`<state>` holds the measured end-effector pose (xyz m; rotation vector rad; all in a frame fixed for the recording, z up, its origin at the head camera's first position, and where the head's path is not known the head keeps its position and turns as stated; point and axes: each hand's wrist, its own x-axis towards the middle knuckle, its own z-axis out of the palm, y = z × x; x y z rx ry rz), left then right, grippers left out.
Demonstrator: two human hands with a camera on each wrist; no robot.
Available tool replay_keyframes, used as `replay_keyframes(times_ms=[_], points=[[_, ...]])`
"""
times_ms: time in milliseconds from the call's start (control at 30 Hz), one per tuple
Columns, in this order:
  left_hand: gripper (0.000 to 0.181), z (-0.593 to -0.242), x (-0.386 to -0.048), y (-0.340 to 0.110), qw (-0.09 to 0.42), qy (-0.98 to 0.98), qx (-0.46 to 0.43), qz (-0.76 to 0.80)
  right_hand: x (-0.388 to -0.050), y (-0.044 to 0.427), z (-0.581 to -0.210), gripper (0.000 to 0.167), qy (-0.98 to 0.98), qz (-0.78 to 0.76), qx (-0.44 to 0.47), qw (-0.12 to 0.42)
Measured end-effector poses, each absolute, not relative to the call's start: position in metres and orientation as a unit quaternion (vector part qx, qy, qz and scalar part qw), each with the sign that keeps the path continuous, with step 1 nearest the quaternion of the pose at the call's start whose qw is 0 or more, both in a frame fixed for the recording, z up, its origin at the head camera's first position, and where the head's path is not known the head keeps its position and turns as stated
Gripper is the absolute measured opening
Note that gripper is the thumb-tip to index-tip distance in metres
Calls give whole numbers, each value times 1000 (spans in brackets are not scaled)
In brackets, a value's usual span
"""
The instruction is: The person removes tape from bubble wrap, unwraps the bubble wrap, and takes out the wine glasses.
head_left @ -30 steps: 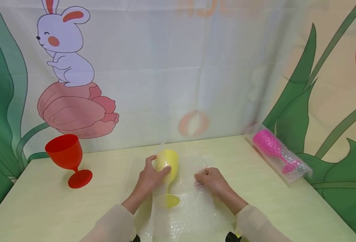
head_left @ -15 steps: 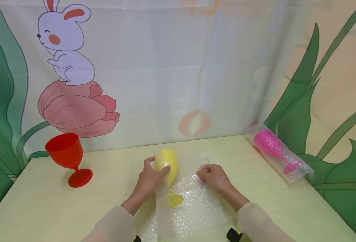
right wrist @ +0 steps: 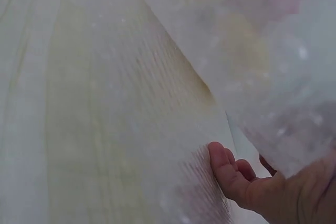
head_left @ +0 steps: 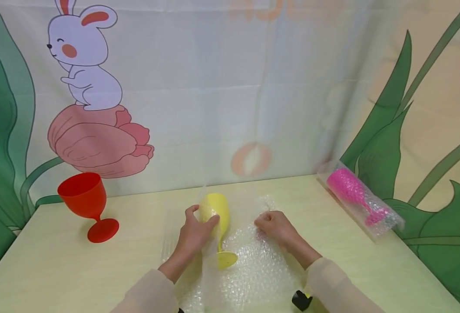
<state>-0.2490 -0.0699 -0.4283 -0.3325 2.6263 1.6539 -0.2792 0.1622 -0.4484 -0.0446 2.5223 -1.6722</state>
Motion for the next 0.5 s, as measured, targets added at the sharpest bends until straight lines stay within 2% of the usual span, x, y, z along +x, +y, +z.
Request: replay_keyframes(times_ms=[200,500], points=[[77,-429,-251,-70,9,847,-117,519,-283,161,-450,25,830,-555,-3,66],[75,-433,-254,-65,-28,845,-127,518,-284,161,-451,19,814,-577,0,70]])
